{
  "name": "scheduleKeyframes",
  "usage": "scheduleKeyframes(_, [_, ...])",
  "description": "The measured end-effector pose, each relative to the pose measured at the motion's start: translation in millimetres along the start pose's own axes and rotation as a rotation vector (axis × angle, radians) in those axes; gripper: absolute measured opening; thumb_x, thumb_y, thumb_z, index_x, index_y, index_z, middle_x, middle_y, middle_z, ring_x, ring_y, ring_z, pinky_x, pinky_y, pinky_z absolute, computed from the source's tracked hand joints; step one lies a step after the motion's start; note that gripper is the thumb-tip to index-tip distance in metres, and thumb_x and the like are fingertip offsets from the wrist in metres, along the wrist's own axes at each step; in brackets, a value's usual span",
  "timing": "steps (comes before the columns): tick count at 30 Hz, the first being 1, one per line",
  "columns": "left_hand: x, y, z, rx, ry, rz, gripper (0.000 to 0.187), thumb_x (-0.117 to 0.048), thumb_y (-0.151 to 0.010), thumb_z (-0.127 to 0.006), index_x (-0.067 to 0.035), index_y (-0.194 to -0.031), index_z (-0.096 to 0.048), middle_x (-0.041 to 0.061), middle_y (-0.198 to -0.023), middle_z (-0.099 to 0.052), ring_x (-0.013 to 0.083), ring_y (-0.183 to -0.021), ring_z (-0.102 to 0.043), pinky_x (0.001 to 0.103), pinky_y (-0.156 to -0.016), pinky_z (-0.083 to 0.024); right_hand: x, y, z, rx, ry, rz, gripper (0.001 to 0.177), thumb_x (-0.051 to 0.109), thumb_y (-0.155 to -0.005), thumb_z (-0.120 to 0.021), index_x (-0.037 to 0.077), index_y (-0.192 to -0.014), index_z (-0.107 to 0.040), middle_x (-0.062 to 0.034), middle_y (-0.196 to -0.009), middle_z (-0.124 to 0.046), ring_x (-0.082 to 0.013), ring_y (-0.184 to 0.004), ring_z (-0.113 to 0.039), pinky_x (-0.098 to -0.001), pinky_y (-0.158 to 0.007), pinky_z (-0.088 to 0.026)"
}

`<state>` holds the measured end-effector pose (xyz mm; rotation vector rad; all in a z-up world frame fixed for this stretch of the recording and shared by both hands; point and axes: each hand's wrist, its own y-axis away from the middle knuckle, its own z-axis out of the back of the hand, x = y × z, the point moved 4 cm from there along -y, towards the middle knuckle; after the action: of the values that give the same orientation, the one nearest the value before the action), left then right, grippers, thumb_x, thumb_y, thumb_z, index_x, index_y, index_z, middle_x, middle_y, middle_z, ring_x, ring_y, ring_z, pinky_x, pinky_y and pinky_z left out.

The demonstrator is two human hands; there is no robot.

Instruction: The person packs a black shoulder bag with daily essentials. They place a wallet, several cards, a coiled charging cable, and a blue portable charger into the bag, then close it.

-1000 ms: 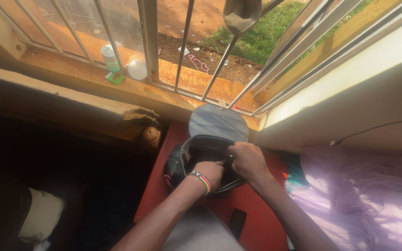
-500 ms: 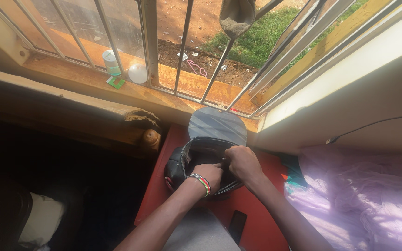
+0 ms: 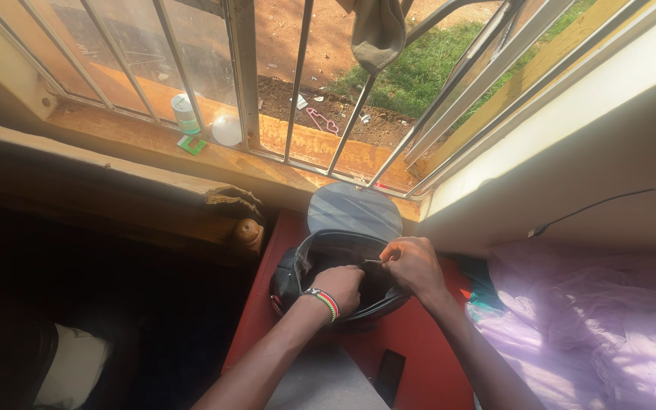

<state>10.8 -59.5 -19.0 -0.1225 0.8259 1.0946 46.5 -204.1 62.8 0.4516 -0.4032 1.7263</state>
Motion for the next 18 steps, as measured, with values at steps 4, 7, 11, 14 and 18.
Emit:
scheduleKeyframes(4, [-2,1,-1,-0.021,0.007,-0.025,0.030,-0.014,-0.084,-0.067,-0.003,-0.112,-0.067,0.013,-0.124,-0.065,0.0350,-0.113,-0.063,0.047,-0.095,-0.052,5,6,2,-0.064,0.132,0.042,0.010,0.000,-0.069,-0.068,0.007,-0.069,-0.075,-0.0130,-0.078,-0.074,-0.0309,-0.075,-0.071,-0.0424,-0.070,-0.056])
scheduleKeyframes(7, [-2,2,-4,-0.007,-0.036,-0.006,0.027,-0.009,-0.085,-0.063,-0.005,-0.111,-0.069,0.012,-0.126,-0.066,0.0349,-0.112,-0.065,0.048,-0.096,-0.052,10,8,-2,-0.001,0.244,0.044,0.012,0.000,-0.067,-0.065,0.008,-0.069,-0.075,-0.0148,-0.078,-0.073,-0.0341,-0.078,-0.071,-0.0456,-0.074,-0.055])
scheduleKeyframes(11, [-3,2,-3,-0.031,-0.080,-0.028,0.028,-0.008,-0.085,-0.062,-0.005,-0.111,-0.068,0.013,-0.125,-0.065,0.0354,-0.113,-0.064,0.048,-0.094,-0.053,5,2,-1,0.085,0.135,-0.082,0.012,0.002,-0.065,-0.066,0.009,-0.070,-0.075,-0.0155,-0.075,-0.072,-0.0343,-0.077,-0.072,-0.0438,-0.077,-0.057])
scheduleKeyframes(14, [-4,3,-6,-0.004,-0.081,-0.006,0.028,-0.009,-0.085,-0.063,-0.005,-0.112,-0.067,0.013,-0.125,-0.065,0.0357,-0.113,-0.064,0.048,-0.094,-0.053,2,1,5,0.068,0.192,-0.013,0.004,0.008,-0.064,-0.073,0.009,-0.067,-0.076,-0.0140,-0.076,-0.073,-0.0359,-0.078,-0.071,-0.0456,-0.078,-0.056])
scheduleKeyframes(18, [-4,-1,-5,-0.013,-0.090,-0.015,0.035,-0.007,-0.084,-0.062,-0.006,-0.119,-0.064,0.012,-0.127,-0.064,0.0354,-0.112,-0.065,0.048,-0.093,-0.053,-4,0,-4,0.104,0.382,-0.018,0.007,0.007,-0.068,-0.072,0.011,-0.073,-0.076,-0.0133,-0.082,-0.073,-0.0355,-0.085,-0.070,-0.0479,-0.077,-0.056])
